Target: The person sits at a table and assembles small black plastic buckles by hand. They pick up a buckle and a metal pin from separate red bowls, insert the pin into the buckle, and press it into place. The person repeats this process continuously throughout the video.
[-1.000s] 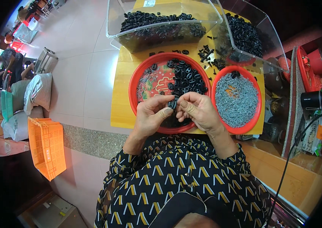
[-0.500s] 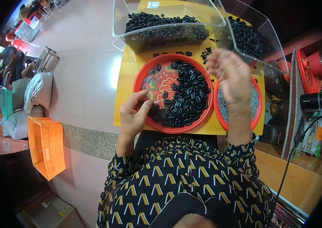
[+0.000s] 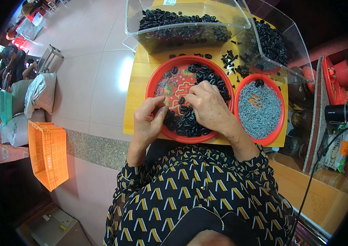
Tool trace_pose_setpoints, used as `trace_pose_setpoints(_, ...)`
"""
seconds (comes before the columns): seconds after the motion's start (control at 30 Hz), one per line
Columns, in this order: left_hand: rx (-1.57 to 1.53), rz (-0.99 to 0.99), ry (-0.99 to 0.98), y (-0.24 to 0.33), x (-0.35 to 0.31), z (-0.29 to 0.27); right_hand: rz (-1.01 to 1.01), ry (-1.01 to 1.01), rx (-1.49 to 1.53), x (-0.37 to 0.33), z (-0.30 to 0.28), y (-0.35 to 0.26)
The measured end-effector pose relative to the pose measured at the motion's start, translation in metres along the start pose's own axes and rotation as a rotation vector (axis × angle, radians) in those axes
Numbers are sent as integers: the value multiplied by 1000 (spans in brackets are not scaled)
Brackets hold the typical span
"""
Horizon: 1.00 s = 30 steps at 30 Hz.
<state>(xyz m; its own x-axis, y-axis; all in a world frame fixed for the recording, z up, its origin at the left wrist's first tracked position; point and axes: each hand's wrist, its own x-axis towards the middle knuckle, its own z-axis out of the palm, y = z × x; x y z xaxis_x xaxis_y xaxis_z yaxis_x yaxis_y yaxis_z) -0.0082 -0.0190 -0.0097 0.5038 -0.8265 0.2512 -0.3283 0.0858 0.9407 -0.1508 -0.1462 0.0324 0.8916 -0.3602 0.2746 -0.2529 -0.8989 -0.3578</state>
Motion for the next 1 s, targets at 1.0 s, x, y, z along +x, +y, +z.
trace_pose_setpoints(1.0,556,312,-210,1,49,12,15,-250,-124,0,22,-23)
